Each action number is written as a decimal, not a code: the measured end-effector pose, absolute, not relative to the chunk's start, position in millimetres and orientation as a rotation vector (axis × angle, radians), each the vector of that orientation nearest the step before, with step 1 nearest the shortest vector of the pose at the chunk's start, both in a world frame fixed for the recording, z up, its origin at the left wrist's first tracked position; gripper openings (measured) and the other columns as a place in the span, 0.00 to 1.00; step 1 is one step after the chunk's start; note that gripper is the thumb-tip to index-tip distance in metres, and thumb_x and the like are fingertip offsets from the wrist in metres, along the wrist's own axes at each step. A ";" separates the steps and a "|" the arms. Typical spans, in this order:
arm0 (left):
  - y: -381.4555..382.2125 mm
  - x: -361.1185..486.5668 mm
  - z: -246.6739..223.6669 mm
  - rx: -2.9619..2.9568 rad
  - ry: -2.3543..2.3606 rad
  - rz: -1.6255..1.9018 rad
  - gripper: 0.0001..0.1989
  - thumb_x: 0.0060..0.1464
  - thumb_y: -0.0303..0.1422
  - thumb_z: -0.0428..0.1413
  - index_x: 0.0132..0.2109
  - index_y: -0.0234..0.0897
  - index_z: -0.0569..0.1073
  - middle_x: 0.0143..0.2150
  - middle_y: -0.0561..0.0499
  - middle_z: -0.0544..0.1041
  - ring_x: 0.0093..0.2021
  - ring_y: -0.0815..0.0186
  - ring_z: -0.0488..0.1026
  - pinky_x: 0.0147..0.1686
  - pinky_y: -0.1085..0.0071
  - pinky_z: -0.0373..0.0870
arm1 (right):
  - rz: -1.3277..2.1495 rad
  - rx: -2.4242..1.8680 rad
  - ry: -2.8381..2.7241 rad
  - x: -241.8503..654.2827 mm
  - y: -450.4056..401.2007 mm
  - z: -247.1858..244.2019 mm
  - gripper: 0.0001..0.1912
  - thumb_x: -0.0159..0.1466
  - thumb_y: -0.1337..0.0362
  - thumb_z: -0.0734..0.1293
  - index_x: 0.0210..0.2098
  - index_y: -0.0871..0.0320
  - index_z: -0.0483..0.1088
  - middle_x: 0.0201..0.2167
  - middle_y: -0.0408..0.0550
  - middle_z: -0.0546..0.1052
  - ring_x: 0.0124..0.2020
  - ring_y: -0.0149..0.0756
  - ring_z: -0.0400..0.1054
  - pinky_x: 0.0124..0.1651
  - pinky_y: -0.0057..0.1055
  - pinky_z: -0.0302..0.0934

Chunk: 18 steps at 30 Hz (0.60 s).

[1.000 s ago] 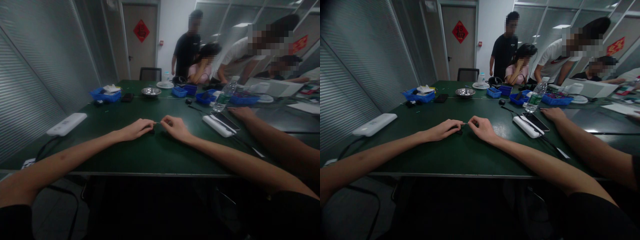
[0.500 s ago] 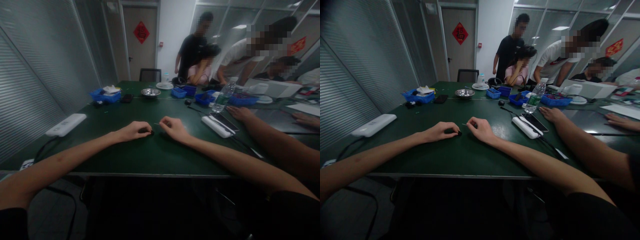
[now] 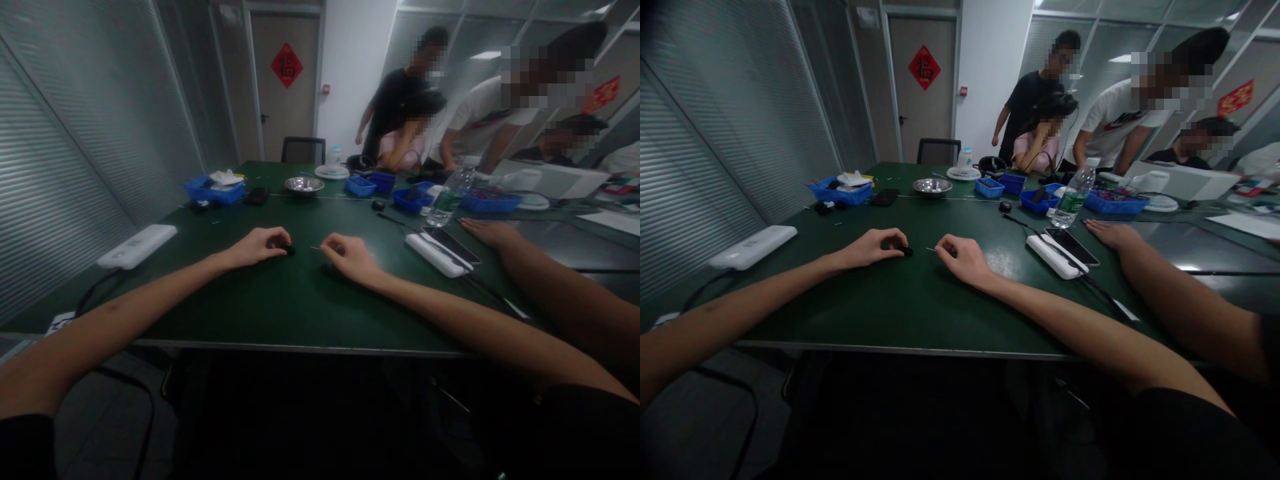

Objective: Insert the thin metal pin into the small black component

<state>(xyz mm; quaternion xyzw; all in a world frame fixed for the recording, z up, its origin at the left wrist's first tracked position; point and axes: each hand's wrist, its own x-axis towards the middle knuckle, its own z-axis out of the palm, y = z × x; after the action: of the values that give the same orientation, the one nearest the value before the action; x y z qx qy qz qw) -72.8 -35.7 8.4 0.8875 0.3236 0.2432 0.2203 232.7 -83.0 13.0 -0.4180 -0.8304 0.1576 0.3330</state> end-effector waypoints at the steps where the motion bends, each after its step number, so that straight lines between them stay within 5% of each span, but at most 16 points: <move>1: -35.0 -73.8 7.7 2.447 0.918 0.696 0.15 0.63 0.38 0.62 0.54 0.39 0.76 0.51 0.46 0.79 0.45 0.61 0.77 0.44 0.65 0.73 | 0.413 -1.087 -2.168 232.7 -82.9 12.8 0.10 0.72 0.60 0.65 0.43 0.59 0.77 0.36 0.48 0.80 0.35 0.36 0.72 0.37 0.29 0.62; 9: -35.7 -71.2 8.7 2.334 1.041 0.808 0.19 0.66 0.41 0.58 0.60 0.40 0.75 0.54 0.45 0.78 0.50 0.59 0.76 0.48 0.62 0.73 | 0.376 -1.055 -2.180 233.3 -78.7 7.8 0.09 0.72 0.61 0.66 0.42 0.59 0.77 0.35 0.46 0.79 0.34 0.34 0.72 0.38 0.29 0.61; 18: -46.5 -65.6 13.0 2.470 0.798 0.605 0.14 0.66 0.40 0.59 0.53 0.40 0.80 0.54 0.46 0.79 0.54 0.58 0.75 0.56 0.61 0.70 | 0.409 -1.076 -2.176 232.1 -83.0 12.6 0.11 0.72 0.60 0.65 0.41 0.59 0.77 0.34 0.47 0.79 0.33 0.34 0.71 0.36 0.29 0.61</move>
<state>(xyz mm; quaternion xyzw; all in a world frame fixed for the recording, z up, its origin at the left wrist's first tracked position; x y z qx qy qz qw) -65.6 -46.5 13.0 0.9005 0.2911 0.2205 0.2359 232.1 -83.0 12.6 -0.4121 -0.8333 0.1568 0.3334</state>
